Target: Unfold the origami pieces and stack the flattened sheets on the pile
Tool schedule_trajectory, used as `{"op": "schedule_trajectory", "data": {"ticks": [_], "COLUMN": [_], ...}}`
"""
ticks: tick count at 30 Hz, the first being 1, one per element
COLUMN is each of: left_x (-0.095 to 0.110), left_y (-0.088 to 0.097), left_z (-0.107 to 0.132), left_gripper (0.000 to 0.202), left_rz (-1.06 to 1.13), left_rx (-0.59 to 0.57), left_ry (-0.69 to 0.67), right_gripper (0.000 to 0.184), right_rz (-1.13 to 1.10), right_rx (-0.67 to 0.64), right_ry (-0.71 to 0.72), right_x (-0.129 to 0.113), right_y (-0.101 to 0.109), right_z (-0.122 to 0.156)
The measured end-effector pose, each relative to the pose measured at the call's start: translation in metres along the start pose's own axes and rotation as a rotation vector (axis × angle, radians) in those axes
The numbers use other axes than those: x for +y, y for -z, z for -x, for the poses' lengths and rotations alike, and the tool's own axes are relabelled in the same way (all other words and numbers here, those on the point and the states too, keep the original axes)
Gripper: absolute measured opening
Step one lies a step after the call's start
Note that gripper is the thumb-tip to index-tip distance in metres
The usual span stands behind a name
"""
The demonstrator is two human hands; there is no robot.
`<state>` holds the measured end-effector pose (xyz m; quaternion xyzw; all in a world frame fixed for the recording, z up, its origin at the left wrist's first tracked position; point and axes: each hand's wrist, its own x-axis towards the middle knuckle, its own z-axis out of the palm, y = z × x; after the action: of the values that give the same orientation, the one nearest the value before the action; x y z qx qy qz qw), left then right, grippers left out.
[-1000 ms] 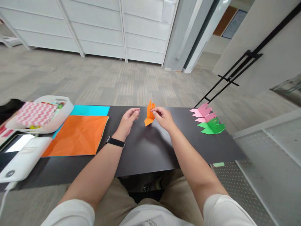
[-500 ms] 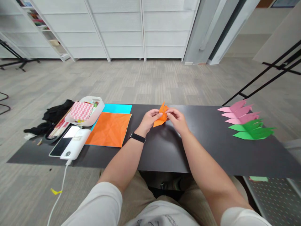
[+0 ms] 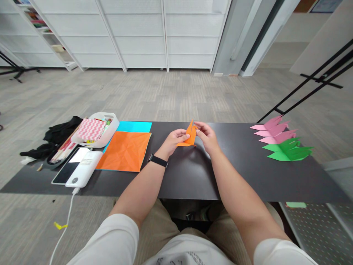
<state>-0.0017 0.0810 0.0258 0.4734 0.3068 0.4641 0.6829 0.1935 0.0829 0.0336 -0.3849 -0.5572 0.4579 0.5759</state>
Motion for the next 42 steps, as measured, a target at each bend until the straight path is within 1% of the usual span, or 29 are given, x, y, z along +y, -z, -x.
{"op": "schedule_trajectory", "data": {"ticks": [5,7,10,14,17,21,25,28,30,33,37,42], "left_x": [0.000,0.000,0.001,0.002,0.002,0.005,0.008,0.009,0.008,0.006,0.004,0.000], "left_y": [0.000,-0.001,-0.003,-0.006,-0.007,-0.007,-0.009,-0.012,-0.015,-0.017,-0.017,-0.015], "left_z": [0.002,0.002,0.003,0.002,0.002,0.003,0.007,0.009,0.009,0.010,0.010,0.009], "left_gripper": [0.044,0.045,0.045,0.043,0.042,0.044,0.045,0.046,0.046,0.044,0.041,0.039], "left_rz": [-0.026,-0.033,-0.028,0.002,0.017,0.027,-0.006,-0.059,-0.088,-0.141,-0.254,-0.338], "left_rx": [-0.071,-0.074,-0.057,-0.058,-0.048,-0.060,-0.110,-0.131,-0.121,-0.060,0.016,0.011], "left_ry": [0.036,0.045,0.042,0.043,0.046,0.065,0.104,0.111,0.081,-0.022,-0.126,-0.163], "right_gripper": [0.026,0.023,0.020,0.023,0.031,0.038,0.039,0.040,0.041,0.045,0.045,0.037], "right_rz": [0.004,-0.016,-0.064,-0.090,-0.074,-0.049,-0.058,-0.040,-0.032,-0.027,0.046,0.078], "right_rx": [0.070,0.082,0.058,0.001,-0.020,-0.008,0.027,0.018,0.012,-0.003,-0.003,0.059], "right_ry": [0.005,0.002,0.001,0.022,0.026,0.012,-0.032,-0.071,-0.093,-0.104,-0.041,-0.035], "right_x": [-0.003,-0.003,-0.003,-0.006,-0.008,-0.009,-0.008,-0.008,-0.010,-0.012,-0.013,-0.014], "right_y": [0.001,0.003,0.005,0.005,0.004,0.004,0.004,0.003,0.002,0.001,-0.002,-0.002], "right_z": [-0.001,-0.002,-0.002,-0.001,0.000,-0.001,-0.001,-0.001,-0.001,0.000,0.001,0.002]}}
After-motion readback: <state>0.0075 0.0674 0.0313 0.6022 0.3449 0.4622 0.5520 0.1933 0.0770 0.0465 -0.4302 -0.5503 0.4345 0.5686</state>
